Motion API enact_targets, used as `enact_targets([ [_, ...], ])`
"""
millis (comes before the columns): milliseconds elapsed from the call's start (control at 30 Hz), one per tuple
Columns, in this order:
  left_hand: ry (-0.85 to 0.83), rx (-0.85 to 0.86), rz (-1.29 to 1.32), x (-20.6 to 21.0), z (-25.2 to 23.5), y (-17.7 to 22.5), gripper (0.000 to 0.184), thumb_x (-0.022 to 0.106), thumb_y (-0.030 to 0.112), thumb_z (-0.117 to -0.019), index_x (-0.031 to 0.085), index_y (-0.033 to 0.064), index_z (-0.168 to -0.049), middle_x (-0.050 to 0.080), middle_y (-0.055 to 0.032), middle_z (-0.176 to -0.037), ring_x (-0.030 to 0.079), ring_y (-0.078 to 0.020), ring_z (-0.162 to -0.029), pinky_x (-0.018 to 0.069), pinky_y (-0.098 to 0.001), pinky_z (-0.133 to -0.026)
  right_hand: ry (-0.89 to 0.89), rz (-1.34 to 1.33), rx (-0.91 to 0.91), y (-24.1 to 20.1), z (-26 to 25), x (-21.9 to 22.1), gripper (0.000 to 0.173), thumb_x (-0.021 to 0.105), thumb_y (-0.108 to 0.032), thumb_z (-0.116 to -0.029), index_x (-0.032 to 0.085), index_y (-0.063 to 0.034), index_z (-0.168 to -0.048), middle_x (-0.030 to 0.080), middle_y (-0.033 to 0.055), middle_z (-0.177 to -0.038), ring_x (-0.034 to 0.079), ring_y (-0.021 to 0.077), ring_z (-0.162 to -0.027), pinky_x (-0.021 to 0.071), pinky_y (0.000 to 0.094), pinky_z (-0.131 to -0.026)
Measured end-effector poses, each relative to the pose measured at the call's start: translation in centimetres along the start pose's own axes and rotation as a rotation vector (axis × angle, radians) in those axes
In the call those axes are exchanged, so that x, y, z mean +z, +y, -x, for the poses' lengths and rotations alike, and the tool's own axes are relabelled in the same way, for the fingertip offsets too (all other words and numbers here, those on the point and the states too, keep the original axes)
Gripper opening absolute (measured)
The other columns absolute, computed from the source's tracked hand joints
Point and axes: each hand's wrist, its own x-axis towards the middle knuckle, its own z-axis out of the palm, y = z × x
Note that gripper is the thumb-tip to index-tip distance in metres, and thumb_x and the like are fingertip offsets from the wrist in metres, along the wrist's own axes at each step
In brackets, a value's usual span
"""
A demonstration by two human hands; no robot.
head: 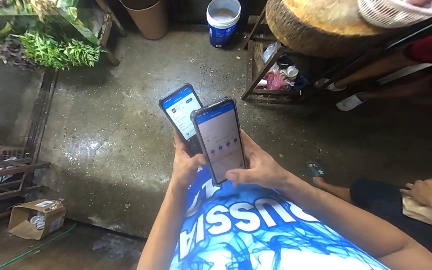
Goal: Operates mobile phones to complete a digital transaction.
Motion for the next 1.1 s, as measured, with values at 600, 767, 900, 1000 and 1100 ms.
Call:
enact_targets([
  [600, 0.012, 0.018, 0.000, 0.0, 0.7, 0.2, 0.106, 0.090, 0.044, -0.0728, 0.021, 0.0364, -0.153, 0.063, 0.0052, -0.134, 0.067, -0.0125, -0.115, 0.0591, -0.0357, -0.096, -0.195, -0.281, 0.053, 0.5, 0.5, -0.8, 0.058, 0.060, -0.008, -0.0977, 0.035, -0.0259, -0.146, 0.066, 0.0070, -0.128, 0.072, 0.0237, -0.107, 0.0662, 0.0370, -0.069],
  [767, 0.013, 0.012, 0.005, 0.2, 0.9, 0.0, 0.106, 0.090, 0.044, -0.0730, 0.020, 0.0360, -0.153, 0.063, 0.0053, -0.134, 0.066, -0.0124, -0.116, 0.0584, -0.0352, -0.097, -0.101, -0.179, 0.044, 0.5, 0.6, -0.2, 0.046, 0.057, -0.010, -0.1003, 0.041, -0.0245, -0.141, 0.070, 0.0034, -0.118, 0.074, 0.0158, -0.092, 0.0634, 0.0272, -0.061],
  [900, 0.012, 0.011, 0.006, 0.2, 1.0, 0.0, 0.106, 0.090, 0.045, -0.0727, 0.021, 0.0365, -0.153, 0.063, 0.0058, -0.134, 0.067, -0.0122, -0.116, 0.0585, -0.0352, -0.097, -0.096, -0.162, 0.046, 0.5, 0.6, -0.2, 0.046, 0.055, -0.008, -0.1008, 0.042, -0.0249, -0.141, 0.070, 0.0039, -0.118, 0.074, 0.0152, -0.090, 0.0628, 0.0261, -0.060],
  [1000, 0.007, 0.017, 0.005, 0.1, 1.0, 0.1, 0.106, 0.090, 0.044, -0.0730, 0.022, 0.0363, -0.153, 0.063, 0.0058, -0.134, 0.066, -0.0119, -0.116, 0.0584, -0.0349, -0.097, -0.101, -0.163, 0.047, 0.4, 0.6, -0.1, 0.046, 0.055, -0.008, -0.1010, 0.042, -0.0248, -0.141, 0.070, 0.0044, -0.118, 0.074, 0.0157, -0.089, 0.0628, 0.0264, -0.060],
  [1100, 0.008, 0.020, 0.002, 0.0, 1.1, 0.1, 0.106, 0.091, 0.042, -0.0729, 0.021, 0.0355, -0.153, 0.063, 0.0050, -0.134, 0.066, -0.0128, -0.116, 0.0587, -0.0357, -0.097, -0.070, -0.136, 0.043, 0.5, 0.6, 0.1, 0.042, 0.055, -0.010, -0.1018, 0.044, -0.0245, -0.139, 0.071, 0.0037, -0.113, 0.074, 0.0137, -0.081, 0.0615, 0.0245, -0.057],
])
